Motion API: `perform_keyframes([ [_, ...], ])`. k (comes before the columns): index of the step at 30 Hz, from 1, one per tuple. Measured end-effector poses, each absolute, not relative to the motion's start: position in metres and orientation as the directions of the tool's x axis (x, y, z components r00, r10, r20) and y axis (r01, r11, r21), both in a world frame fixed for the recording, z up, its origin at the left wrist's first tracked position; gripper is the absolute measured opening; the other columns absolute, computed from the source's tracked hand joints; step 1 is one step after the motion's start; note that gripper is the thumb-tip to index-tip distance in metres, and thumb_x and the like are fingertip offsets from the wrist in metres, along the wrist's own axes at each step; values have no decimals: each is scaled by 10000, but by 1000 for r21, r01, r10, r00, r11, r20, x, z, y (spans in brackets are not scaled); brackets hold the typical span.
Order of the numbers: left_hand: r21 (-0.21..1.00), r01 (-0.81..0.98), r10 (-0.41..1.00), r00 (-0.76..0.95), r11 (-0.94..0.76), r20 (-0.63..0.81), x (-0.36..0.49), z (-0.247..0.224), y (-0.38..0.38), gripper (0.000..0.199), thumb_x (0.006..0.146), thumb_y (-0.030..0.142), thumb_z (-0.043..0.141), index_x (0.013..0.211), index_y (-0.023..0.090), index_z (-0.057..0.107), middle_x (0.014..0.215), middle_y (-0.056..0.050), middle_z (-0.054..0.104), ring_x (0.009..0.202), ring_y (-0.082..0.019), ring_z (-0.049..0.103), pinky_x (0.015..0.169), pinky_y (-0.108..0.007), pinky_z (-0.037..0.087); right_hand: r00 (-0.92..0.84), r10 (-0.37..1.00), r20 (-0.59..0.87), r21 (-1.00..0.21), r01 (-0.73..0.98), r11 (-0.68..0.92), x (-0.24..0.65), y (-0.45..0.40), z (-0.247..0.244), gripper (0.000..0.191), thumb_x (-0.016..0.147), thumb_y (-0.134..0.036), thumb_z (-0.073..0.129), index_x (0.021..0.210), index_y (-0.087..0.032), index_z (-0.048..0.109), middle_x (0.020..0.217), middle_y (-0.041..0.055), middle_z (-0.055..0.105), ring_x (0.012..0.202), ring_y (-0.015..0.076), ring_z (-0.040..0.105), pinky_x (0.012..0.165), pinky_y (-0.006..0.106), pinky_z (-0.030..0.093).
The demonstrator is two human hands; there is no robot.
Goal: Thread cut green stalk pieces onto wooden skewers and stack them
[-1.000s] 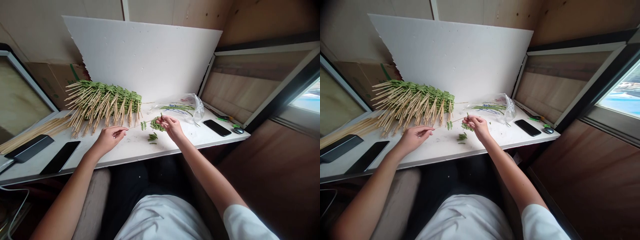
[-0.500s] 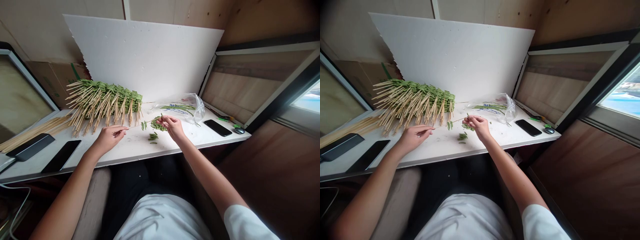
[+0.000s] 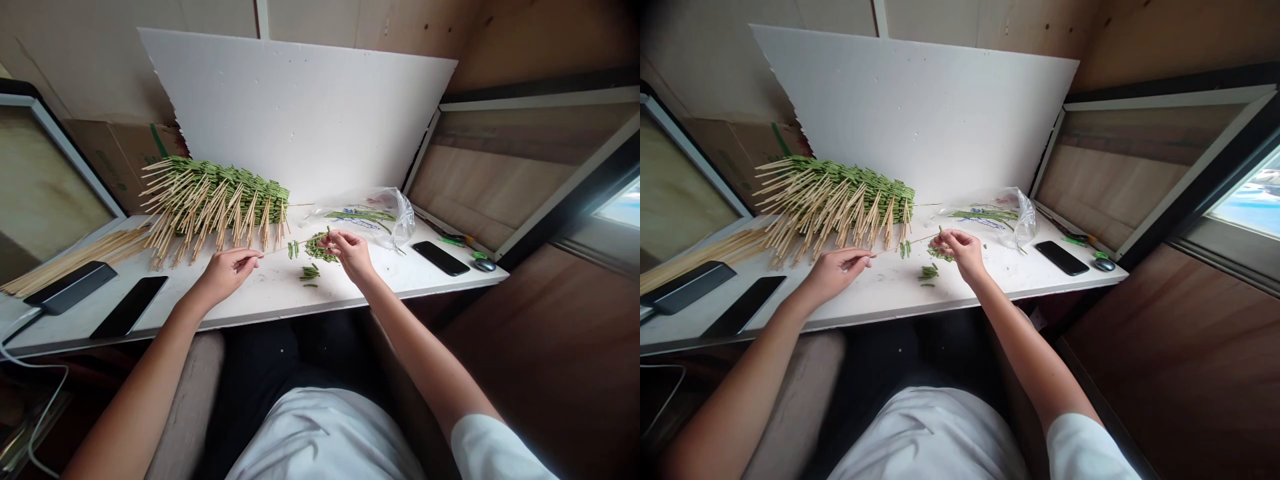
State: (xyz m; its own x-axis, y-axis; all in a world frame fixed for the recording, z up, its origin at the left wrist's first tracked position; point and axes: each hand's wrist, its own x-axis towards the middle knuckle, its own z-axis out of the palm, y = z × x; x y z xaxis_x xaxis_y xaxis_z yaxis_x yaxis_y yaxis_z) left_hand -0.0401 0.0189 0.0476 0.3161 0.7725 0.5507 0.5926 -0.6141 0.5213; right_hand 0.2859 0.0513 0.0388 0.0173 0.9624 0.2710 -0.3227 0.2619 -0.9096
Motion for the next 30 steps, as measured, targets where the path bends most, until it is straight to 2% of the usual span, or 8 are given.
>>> perform_keyframes([
  [4,550,590,781,248,-591,573,-35,48,18,377,987,513,716,1140,179,801,977,-95,815,842,-222,764,760,-322,626,73,960,270,-904,-324,279,285,50,45,409,703,-587,946,864,-237,807,841,36,783,874,209,749,671,284,579],
  [10,553,551,764,287,-625,578,-34,46,17,378,1049,519,636,1109,175,781,914,-88,802,860,-219,765,831,-327,625,123,951,283,-909,-281,307,286,51,48,423,667,-583,955,860,-242,795,896,25,761,910,193,696,626,269,514],
  [18,500,602,764,330,-623,555,-35,45,18,352,1082,460,565,1117,176,770,915,-72,784,834,-202,722,816,-298,578,88,931,355,-899,-241,365,288,49,50,376,709,-575,944,843,-251,808,884,0,751,659,120,583,614,287,497],
  [23,495,604,757,313,-625,574,-34,46,18,326,1070,435,582,1107,174,774,899,-58,782,785,-183,700,787,-278,569,37,949,313,-914,-261,311,291,47,56,382,706,-566,947,895,-257,826,912,22,763,872,181,683,605,270,490],
  [30,467,623,754,335,-627,565,-37,45,21,334,1083,448,563,1106,184,764,887,-58,773,800,-193,703,801,-294,550,-17,958,285,-933,-234,273,292,45,60,389,695,-568,960,844,-244,804,878,20,741,869,176,667,577,251,477],
])
